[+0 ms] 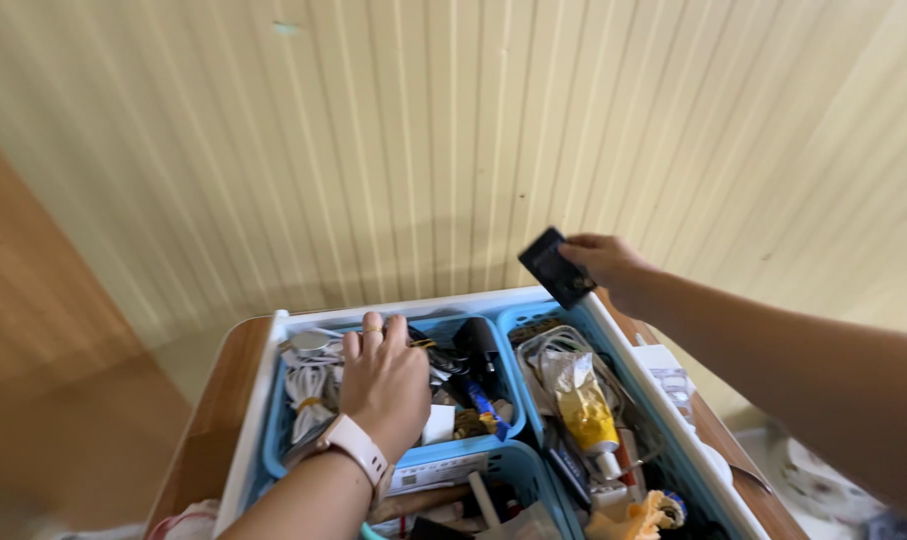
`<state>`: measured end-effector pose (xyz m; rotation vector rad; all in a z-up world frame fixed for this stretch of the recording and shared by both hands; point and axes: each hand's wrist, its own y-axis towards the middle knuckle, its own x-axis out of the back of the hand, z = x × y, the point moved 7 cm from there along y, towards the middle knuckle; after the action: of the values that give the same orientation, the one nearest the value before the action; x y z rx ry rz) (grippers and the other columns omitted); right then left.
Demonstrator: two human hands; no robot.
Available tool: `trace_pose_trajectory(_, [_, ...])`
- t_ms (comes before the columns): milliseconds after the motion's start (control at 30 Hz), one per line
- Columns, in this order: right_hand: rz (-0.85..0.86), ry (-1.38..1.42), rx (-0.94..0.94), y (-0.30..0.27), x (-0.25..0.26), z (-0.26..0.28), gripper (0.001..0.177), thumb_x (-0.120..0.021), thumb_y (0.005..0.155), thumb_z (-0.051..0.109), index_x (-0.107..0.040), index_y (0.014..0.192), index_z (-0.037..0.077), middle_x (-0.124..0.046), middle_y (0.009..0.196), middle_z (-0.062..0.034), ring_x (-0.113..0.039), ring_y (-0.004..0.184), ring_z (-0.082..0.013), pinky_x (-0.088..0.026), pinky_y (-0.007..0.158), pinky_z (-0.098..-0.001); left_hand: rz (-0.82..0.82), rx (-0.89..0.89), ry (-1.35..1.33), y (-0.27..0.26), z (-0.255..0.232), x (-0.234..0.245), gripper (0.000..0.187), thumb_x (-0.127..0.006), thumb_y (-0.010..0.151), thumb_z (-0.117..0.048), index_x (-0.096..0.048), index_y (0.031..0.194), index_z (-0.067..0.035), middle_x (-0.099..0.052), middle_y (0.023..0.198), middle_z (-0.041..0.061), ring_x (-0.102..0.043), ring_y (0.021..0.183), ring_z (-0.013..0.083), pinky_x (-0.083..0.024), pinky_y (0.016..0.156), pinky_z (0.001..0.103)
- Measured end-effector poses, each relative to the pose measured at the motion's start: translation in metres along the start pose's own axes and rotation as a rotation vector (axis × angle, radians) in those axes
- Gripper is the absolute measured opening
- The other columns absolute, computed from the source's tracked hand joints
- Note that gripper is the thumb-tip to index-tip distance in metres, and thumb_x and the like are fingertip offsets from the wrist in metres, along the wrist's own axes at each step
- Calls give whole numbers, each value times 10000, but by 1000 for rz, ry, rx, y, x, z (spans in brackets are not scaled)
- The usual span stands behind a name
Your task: The person organizes a drawer by picking up and placing various items into blue plastic bins. They handle a yellow cloth, a white packet, a black power adapter, a coiled cable, and beaded bracelets, arranging them within the compartments.
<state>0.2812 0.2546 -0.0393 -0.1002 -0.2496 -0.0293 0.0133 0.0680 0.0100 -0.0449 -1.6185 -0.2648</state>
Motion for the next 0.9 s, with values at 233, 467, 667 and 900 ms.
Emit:
trace_pose_trajectory(233, [230,-40,-33,-88,-56,30,397,-615,781,233,-590,1145,77,-675,951,-98,-613,847,-177,-470,736,-279,287,155,123,14,1,-31,190,-555,798,-147,-667,947,-105,-175,1430,141,-107,1331,349,-152,1018,497])
trace_pose_trajectory(467, [231,-233,-150,-139,-99,25,351,-607,783,210,-610,1084,30,-662,908,-101,-605,790,-195,-483,681,-306,276,277,-36,10,12,-40,356,-585,782,-136,-547,1135,-104,-118,1429,139,-35,1324,390,-88,1035,523])
trace_pose_trajectory(667, [206,-247,-106,-144,-92,21,352,-598,808,236,-584,1110,56,-655,967,-63,-589,806,-99,-466,689,-236,372,411,-203,9,17,-33,148,-602,749,-35,-694,861,-63,-124,1472,113,-15,1354,411,-77,1063,518])
trace_pose_trajectory(900, [106,-139,-80,-141,-75,22,313,-581,815,193,-542,1099,66,-647,1002,-35,-514,768,-160,-411,623,-282,230,479,-276,10,17,-17,204,-734,679,-252,-698,827,-116,-263,1419,54,-100,1331,368,-88,1046,551])
